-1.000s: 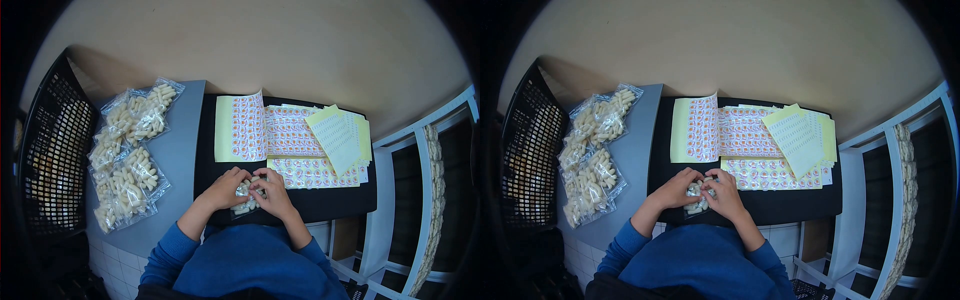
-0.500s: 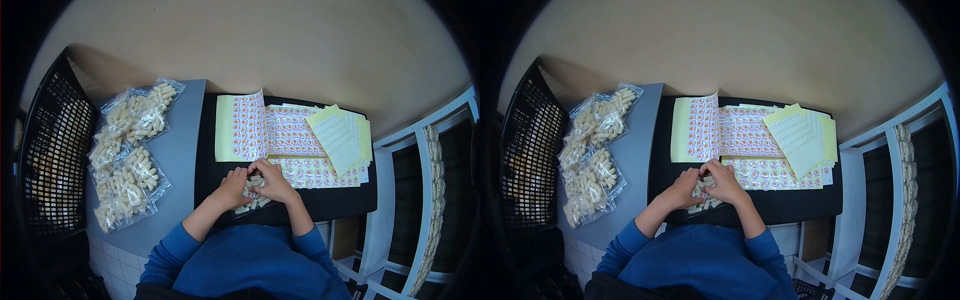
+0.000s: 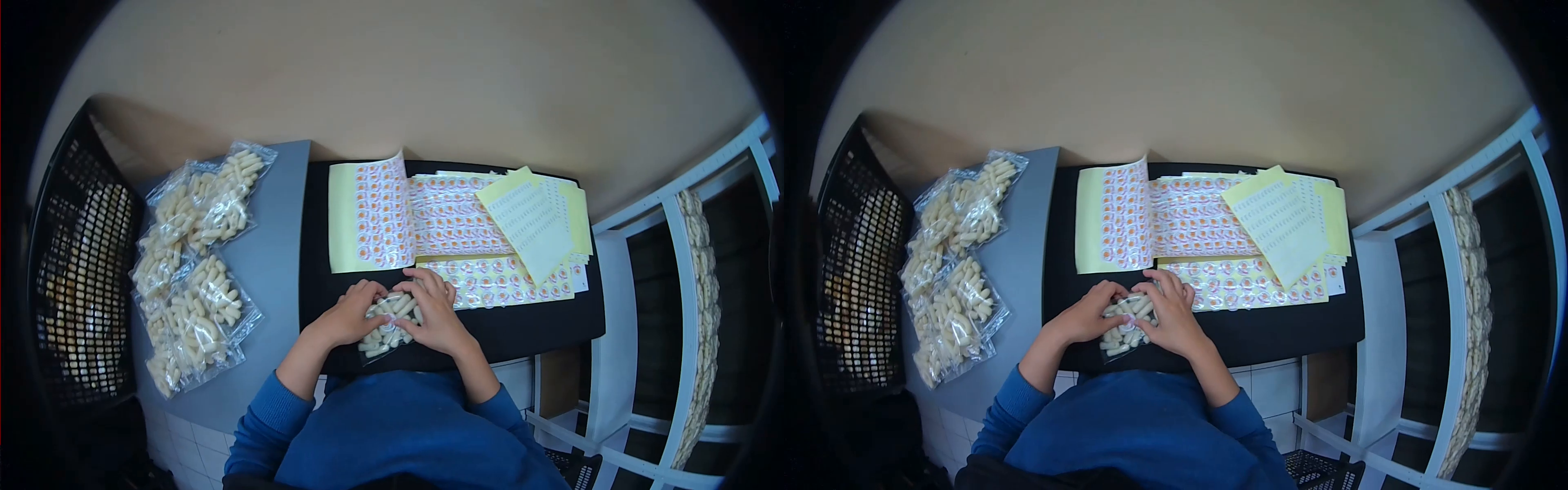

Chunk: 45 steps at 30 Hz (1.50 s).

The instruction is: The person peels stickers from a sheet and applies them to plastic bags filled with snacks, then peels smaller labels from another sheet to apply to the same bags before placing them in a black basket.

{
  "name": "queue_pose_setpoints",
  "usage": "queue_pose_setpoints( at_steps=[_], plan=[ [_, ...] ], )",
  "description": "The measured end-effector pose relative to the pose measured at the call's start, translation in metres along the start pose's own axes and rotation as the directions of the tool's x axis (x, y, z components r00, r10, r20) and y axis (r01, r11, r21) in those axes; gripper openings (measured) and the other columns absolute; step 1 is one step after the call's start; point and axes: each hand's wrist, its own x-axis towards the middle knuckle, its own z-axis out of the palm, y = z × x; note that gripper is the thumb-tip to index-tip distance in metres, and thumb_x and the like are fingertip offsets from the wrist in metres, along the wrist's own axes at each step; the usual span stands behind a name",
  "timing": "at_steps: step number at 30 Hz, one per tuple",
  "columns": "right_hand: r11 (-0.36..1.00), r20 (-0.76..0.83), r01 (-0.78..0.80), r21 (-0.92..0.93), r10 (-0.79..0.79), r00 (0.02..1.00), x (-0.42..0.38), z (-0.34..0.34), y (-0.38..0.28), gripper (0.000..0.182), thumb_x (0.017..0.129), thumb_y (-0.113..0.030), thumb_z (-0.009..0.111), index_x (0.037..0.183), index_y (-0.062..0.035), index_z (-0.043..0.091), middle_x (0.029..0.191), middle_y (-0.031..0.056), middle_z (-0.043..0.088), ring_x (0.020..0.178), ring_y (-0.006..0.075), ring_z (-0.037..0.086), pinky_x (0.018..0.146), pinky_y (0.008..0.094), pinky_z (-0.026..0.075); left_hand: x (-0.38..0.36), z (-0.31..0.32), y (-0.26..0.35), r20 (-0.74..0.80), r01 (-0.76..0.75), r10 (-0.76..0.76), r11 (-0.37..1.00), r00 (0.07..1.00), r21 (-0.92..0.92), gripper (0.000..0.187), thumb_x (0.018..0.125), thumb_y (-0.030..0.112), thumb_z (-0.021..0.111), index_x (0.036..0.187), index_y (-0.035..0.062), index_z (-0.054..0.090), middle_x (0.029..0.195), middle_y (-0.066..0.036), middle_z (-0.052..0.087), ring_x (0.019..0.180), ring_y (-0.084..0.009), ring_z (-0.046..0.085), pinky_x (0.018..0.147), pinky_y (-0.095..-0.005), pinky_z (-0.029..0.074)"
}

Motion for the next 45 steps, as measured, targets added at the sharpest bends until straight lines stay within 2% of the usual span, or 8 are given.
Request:
queue_pose_setpoints(
  at_steps=[10, 16, 25, 28, 30, 32, 37, 45],
  plan=[
    [0.835, -0.701, -0.464, -0.295, 0.14, 0.699, -0.012, -0.07, 0.08, 0.037, 0.065, -0.007, 0.061, 0.101, -0.0044, 0.05, 0.106, 0.0128, 0.049, 0.104, 0.0311, 0.044, 0.09, 0.0416, 0.03, -0.001, 0.003, 0.016, 0.007, 0.081, -0.083, 0.979, 0.996, 0.186, 0.059, 0.06, 0.027, 0.075, 0.106, 0.0078, 0.044, 0.098, -0.008, 0.046, 0.101, -0.0241, 0.044, 0.088, -0.0365, 0.035],
    [0.791, -0.66, -0.553, -0.262, 0.271, 0.701, -0.017, -0.079, 0.11, 0.028, 0.067, -0.004, 0.06, 0.094, -0.0034, 0.054, 0.094, 0.0099, 0.055, 0.091, 0.0282, 0.052, 0.082, 0.0399, 0.035, -0.002, 0.001, 0.015, -0.007, 0.055, -0.055, 0.973, 0.998, 0.226, 0.071, 0.053, 0.035, 0.079, 0.108, 0.0053, 0.043, 0.101, -0.01, 0.046, 0.102, -0.0265, 0.044, 0.089, -0.0388, 0.035],
    [0.824, -0.867, -0.319, -0.469, -0.362, 0.341, -0.014, -0.092, 0.079, 0.012, 0.07, 0.008, 0.059, 0.074, -0.0028, 0.057, 0.078, 0.0073, 0.057, 0.076, 0.0229, 0.058, 0.069, 0.0334, 0.046, 0.001, -0.003, 0.047, -0.222, -0.151, 0.12, 0.98, 0.968, -0.126, 0.077, 0.068, 0.038, 0.071, 0.122, -0.0005, 0.032, 0.116, -0.016, 0.041, 0.108, -0.0275, 0.042, 0.088, -0.0394, 0.035],
    [0.83, -0.774, -0.011, -0.557, -0.515, 0.369, -0.016, -0.085, 0.033, 0.014, 0.071, 0.005, 0.059, 0.074, -0.0079, 0.054, 0.081, 0.0054, 0.056, 0.078, 0.0216, 0.058, 0.077, 0.0377, 0.044, 0.008, -0.004, 0.057, -0.151, -0.264, 0.218, 0.75, 0.964, -0.606, 0.088, 0.075, 0.054, 0.056, 0.133, -0.0001, 0.017, 0.13, -0.016, 0.033, 0.117, -0.0271, 0.035, 0.094, -0.041, 0.032],
    [0.832, -0.75, 0.08, -0.549, -0.532, 0.392, -0.019, -0.077, 0.012, 0.015, 0.072, 0.003, 0.059, 0.075, -0.0105, 0.052, 0.082, 0.0044, 0.056, 0.08, 0.0214, 0.058, 0.081, 0.0396, 0.041, 0.014, -0.012, 0.062, -0.121, -0.121, 0.272, -0.017, 0.955, -0.992, 0.094, 0.075, 0.07, 0.034, 0.136, 0.0016, 0.011, 0.135, -0.017, 0.027, 0.123, -0.0288, 0.03, 0.099, -0.0422, 0.028],
    [0.825, -0.722, 0.173, -0.539, -0.557, 0.411, -0.022, -0.074, 0.009, 0.016, 0.073, 0.001, 0.059, 0.076, -0.013, 0.051, 0.083, 0.0035, 0.056, 0.082, 0.0212, 0.059, 0.085, 0.0416, 0.039, 0.02, -0.03, 0.055, -0.138, -0.1, 0.306, -0.137, 0.942, -0.985, 0.086, 0.08, 0.067, 0.026, 0.135, 0.0014, 0.016, 0.135, -0.018, 0.028, 0.122, -0.031, 0.033, 0.098, -0.0452, 0.03],
    [0.861, -0.674, 0.201, -0.467, -0.495, 0.548, -0.02, -0.07, 0.018, 0.019, 0.069, 0.004, 0.056, 0.075, -0.0123, 0.051, 0.086, 0.0037, 0.056, 0.09, 0.024, 0.058, 0.09, 0.0439, 0.035, 0.017, -0.046, 0.074, -0.188, -0.182, 0.003, 0.276, 0.982, -0.944, 0.043, 0.082, 0.007, 0.056, 0.12, -0.0044, 0.039, 0.115, -0.016, 0.05, 0.104, -0.0225, 0.051, 0.086, -0.0341, 0.044],
    [0.948, -0.593, 0.149, -0.283, -0.295, 0.749, 0.011, -0.08, -0.027, 0.03, 0.059, 0.012, 0.052, 0.082, -0.0046, 0.061, 0.088, 0.0077, 0.057, 0.088, 0.026, 0.055, 0.083, 0.0393, 0.039, 0.012, -0.037, 0.088, -0.448, -0.388, 0.059, 0.61, 0.892, -0.691, 0.033, 0.082, 0.007, 0.056, 0.111, -0.006, 0.046, 0.1, -0.014, 0.058, 0.09, -0.0179, 0.057, 0.077, -0.0297, 0.047]
  ],
)
